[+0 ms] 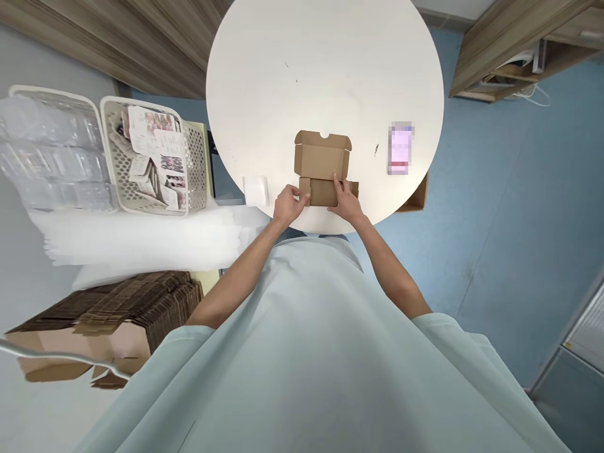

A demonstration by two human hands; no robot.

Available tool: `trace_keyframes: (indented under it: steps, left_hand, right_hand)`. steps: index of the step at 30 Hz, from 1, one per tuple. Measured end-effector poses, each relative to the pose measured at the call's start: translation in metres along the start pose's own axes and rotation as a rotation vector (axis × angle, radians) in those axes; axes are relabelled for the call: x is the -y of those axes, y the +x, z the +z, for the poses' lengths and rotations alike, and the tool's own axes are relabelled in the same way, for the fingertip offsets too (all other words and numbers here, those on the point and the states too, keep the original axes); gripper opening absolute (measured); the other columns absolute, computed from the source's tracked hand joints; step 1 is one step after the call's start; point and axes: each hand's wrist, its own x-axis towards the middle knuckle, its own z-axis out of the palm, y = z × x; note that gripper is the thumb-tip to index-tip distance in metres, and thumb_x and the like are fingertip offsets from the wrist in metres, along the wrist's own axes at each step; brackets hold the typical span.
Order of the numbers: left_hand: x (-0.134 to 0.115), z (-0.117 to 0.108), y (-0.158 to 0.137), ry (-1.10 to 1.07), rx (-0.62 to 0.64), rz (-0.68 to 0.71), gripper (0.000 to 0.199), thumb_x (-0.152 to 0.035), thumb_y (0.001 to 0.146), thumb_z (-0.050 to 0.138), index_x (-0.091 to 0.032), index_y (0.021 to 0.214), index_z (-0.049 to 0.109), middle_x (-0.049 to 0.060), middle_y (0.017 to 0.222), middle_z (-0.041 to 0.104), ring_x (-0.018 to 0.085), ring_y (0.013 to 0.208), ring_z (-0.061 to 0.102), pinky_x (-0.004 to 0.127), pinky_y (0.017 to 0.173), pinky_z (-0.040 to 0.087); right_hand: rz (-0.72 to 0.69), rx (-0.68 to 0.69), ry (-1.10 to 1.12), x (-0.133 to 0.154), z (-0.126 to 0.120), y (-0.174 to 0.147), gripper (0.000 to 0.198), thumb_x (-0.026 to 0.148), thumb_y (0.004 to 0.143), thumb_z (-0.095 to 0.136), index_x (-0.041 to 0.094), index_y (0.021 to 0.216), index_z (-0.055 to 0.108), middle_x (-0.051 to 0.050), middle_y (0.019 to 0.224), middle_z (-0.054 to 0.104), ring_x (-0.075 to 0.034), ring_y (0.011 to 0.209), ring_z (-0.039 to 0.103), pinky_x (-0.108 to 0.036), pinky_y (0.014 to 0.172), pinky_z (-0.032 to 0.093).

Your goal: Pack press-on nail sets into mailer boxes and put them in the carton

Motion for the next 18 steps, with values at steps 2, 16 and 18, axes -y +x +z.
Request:
trace_keyframes:
  steps: [2, 16, 18]
  left_hand:
    - [-0.002, 0.005, 0.005, 0.015, -0.03, -0.037, 0.024, -0.037, 0.106, 0.07, -0.023, 0.123, 0.06, 0.011, 0.133, 0.08, 0.028, 0.111, 0.078, 0.041, 0.102, 0.058]
    - [-0.009, 0.013, 0.023, 0.237, 0.01, -0.121, 0.006, -0.019, 0.1, 0.064, -0.025, 0.1, 0.063, 0.015, 0.11, 0.075, 0.036, 0.107, 0.072, 0.044, 0.087, 0.054]
    - [-0.011, 0.014, 0.023, 0.263, 0.015, -0.13, 0.005, -0.02, 0.101, 0.062, -0.024, 0.104, 0.064, 0.016, 0.113, 0.075, 0.038, 0.109, 0.071, 0.045, 0.088, 0.054]
  right_hand:
    - [-0.008, 0.006, 0.011, 0.001, 0.0, 0.0, 0.134, 0.029, 0.088, 0.093, 0.034, 0.189, 0.006, -0.022, 0.184, 0.032, -0.044, 0.146, 0.067, -0.059, 0.111, 0.068]
    - [-0.017, 0.081, 0.001, 0.002, -0.011, -0.002, 0.14, 0.035, 0.089, 0.095, 0.037, 0.188, -0.004, -0.021, 0.191, 0.022, -0.045, 0.152, 0.064, -0.06, 0.115, 0.066]
    - [-0.002, 0.083, -0.01, 0.006, -0.012, -0.002, 0.136, 0.04, 0.091, 0.093, 0.036, 0.189, -0.003, -0.021, 0.191, 0.022, -0.046, 0.153, 0.063, -0.061, 0.115, 0.066]
